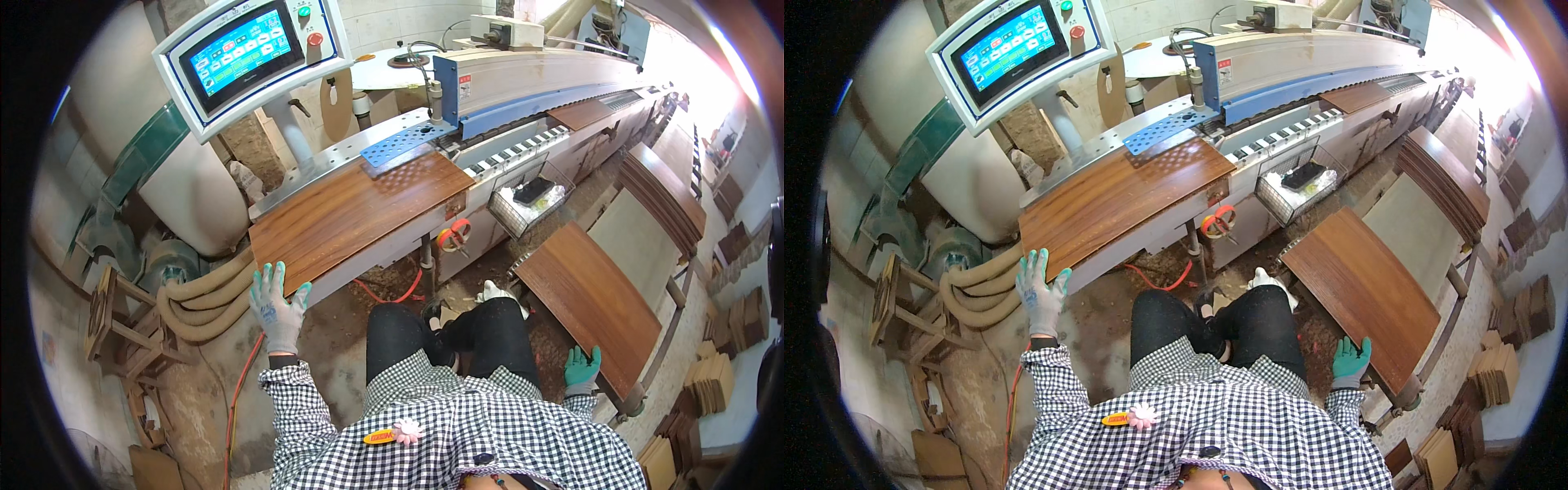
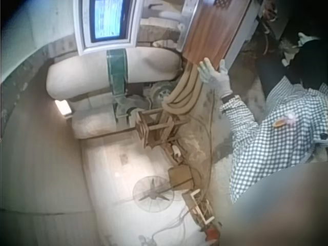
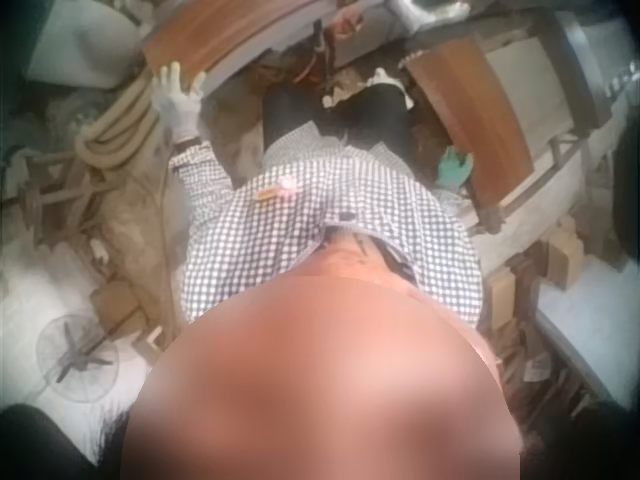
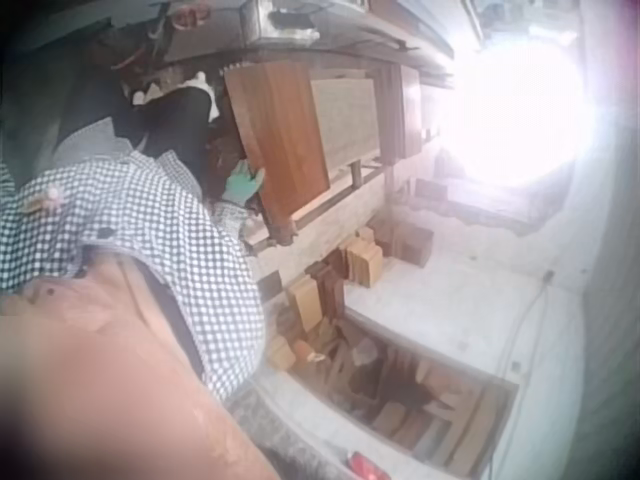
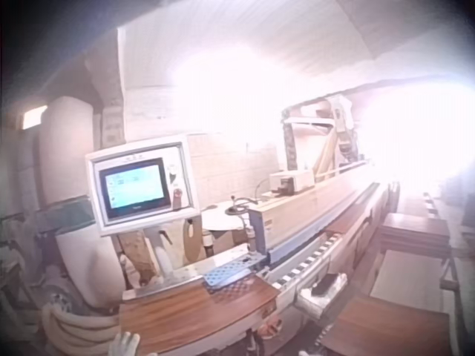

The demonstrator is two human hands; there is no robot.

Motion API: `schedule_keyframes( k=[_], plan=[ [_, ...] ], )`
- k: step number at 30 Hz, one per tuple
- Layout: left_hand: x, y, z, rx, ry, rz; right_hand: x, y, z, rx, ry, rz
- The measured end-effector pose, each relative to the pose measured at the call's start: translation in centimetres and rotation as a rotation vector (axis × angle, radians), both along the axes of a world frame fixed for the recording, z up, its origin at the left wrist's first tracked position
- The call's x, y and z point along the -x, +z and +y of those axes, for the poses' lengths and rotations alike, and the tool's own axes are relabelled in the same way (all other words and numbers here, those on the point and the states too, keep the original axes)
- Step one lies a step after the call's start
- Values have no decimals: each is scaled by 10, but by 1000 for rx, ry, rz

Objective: The person sits in front of a woodworking machine and feeds rectangular wooden boards through a conveyor belt sander. They handle the boards one at a time, guiding them into the machine and stacking the finished pieces on a nearby table.

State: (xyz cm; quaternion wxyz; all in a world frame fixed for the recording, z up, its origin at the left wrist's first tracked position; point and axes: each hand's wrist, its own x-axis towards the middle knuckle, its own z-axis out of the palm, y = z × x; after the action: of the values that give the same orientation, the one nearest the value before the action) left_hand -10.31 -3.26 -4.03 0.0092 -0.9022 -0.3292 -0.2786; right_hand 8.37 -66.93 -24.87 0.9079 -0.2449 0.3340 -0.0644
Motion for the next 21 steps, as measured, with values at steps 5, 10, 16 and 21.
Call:
schedule_keyframes(
  k=[5, 10, 16, 21],
  plan=[
    [3, 0, 3, 12, -13, 23, 11, 8, 13, -43, 27, 4],
    [20, -8, 10, 45, -32, -62, 11, 4, 11, -67, 76, -4],
    [33, -18, 12, 143, -60, -171, 11, -1, 12, -64, 104, -6],
    [31, -21, 14, 138, -44, -168, 10, 1, 15, -29, 76, -1]
  ],
)
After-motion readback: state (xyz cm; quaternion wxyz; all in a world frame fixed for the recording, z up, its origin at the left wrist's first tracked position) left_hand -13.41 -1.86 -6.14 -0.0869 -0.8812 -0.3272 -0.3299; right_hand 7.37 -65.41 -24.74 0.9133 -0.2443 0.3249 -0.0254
